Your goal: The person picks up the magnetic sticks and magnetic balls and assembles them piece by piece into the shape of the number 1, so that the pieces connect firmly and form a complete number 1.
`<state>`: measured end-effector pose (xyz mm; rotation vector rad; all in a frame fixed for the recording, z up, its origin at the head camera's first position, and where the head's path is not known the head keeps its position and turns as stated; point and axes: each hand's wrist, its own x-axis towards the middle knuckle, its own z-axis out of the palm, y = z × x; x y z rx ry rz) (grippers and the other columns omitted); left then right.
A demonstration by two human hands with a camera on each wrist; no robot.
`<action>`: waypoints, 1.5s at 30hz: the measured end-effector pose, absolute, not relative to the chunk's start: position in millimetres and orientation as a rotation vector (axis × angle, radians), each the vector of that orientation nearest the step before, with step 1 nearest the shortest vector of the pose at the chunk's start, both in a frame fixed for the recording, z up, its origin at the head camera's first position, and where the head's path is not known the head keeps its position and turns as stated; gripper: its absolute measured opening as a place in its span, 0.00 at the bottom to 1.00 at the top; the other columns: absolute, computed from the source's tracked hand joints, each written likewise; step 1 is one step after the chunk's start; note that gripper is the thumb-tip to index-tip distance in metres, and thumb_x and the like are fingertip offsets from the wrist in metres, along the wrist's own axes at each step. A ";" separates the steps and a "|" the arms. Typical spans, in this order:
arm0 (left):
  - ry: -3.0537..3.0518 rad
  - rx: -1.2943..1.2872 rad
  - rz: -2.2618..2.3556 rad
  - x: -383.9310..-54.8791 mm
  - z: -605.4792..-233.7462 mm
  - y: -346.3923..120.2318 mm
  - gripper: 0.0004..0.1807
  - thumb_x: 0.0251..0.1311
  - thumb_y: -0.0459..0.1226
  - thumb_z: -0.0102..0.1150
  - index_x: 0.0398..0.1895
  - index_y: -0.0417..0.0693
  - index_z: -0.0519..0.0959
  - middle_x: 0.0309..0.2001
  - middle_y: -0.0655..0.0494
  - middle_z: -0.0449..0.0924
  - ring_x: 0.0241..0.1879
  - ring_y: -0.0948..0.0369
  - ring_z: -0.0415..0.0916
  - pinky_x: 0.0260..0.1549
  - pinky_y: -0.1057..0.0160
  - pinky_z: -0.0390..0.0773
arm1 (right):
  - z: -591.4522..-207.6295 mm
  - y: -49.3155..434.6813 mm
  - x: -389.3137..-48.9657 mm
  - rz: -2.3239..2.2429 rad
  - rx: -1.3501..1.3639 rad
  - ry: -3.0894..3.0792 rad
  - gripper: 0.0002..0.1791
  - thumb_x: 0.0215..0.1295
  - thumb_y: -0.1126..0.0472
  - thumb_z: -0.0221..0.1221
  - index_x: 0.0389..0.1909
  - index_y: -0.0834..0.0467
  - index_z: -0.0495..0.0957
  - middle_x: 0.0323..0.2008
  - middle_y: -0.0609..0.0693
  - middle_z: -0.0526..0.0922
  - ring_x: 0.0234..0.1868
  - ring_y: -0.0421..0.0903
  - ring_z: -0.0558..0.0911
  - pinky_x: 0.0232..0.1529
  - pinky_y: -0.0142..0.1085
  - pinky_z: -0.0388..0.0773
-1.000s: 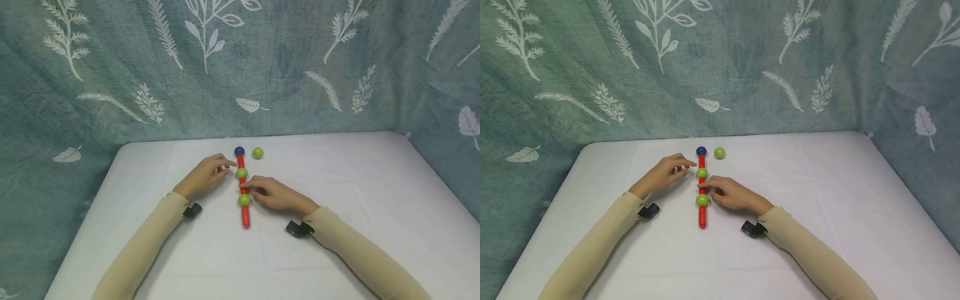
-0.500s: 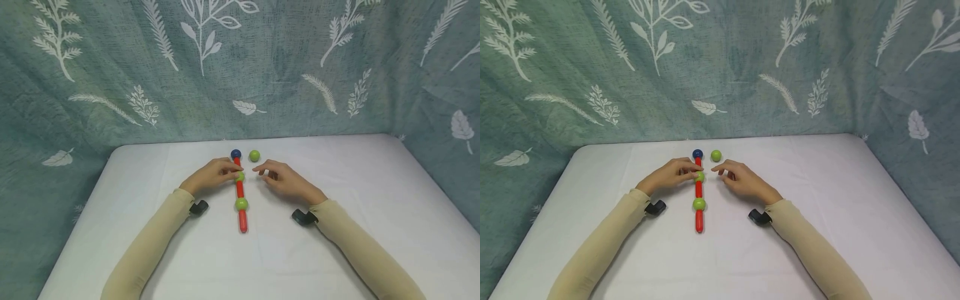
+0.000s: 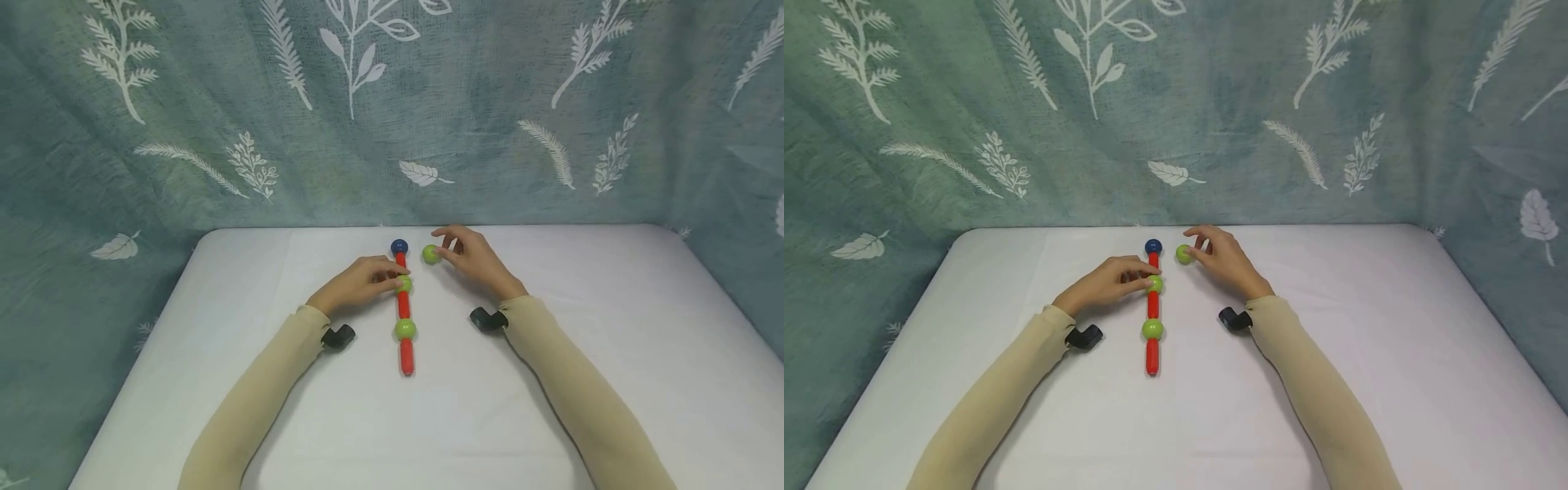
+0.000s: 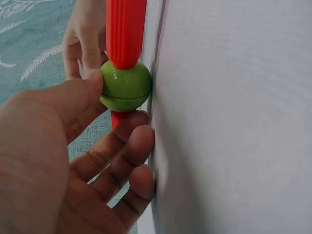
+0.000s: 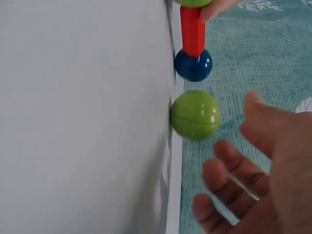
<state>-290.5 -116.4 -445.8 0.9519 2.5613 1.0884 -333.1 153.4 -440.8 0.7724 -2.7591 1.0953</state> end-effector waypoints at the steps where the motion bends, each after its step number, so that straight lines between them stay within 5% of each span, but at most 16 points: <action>1: 2.562 0.948 1.088 -291.3 -446.0 -115.6 0.18 0.68 0.45 0.57 0.58 0.53 0.80 0.41 0.59 0.78 0.37 0.60 0.71 0.37 0.64 0.73 | -442.0 152.8 -334.2 1.101 0.773 -2.764 0.20 0.67 0.58 0.62 0.58 0.58 0.76 0.36 0.55 0.80 0.27 0.47 0.73 0.31 0.38 0.71; 14: 2.560 0.905 1.105 -293.6 -446.2 -115.5 0.18 0.68 0.44 0.58 0.58 0.53 0.80 0.42 0.59 0.80 0.37 0.60 0.72 0.38 0.64 0.74 | -449.6 143.4 -332.8 1.067 0.877 -2.867 0.18 0.68 0.62 0.59 0.58 0.54 0.76 0.43 0.54 0.79 0.34 0.48 0.74 0.38 0.40 0.72; 22: 2.547 0.939 1.119 -293.0 -445.8 -116.6 0.18 0.69 0.42 0.57 0.59 0.51 0.79 0.43 0.57 0.80 0.37 0.59 0.72 0.38 0.64 0.74 | -452.0 142.3 -331.5 1.069 0.865 -2.866 0.13 0.67 0.55 0.62 0.49 0.52 0.76 0.42 0.52 0.80 0.31 0.47 0.73 0.35 0.39 0.72; 30: 2.572 0.968 1.098 -293.0 -445.6 -118.0 0.18 0.70 0.43 0.55 0.61 0.55 0.78 0.42 0.59 0.78 0.37 0.61 0.71 0.39 0.64 0.73 | -452.2 144.2 -331.8 1.083 0.896 -2.824 0.15 0.68 0.58 0.61 0.54 0.54 0.74 0.44 0.54 0.80 0.28 0.47 0.73 0.34 0.38 0.71; 45: 2.594 0.935 1.083 -292.1 -446.2 -116.6 0.18 0.67 0.44 0.59 0.60 0.56 0.79 0.39 0.58 0.76 0.34 0.60 0.70 0.33 0.65 0.72 | -449.7 146.2 -331.4 1.025 0.818 -2.899 0.16 0.70 0.56 0.59 0.56 0.51 0.75 0.47 0.56 0.79 0.40 0.51 0.77 0.43 0.44 0.75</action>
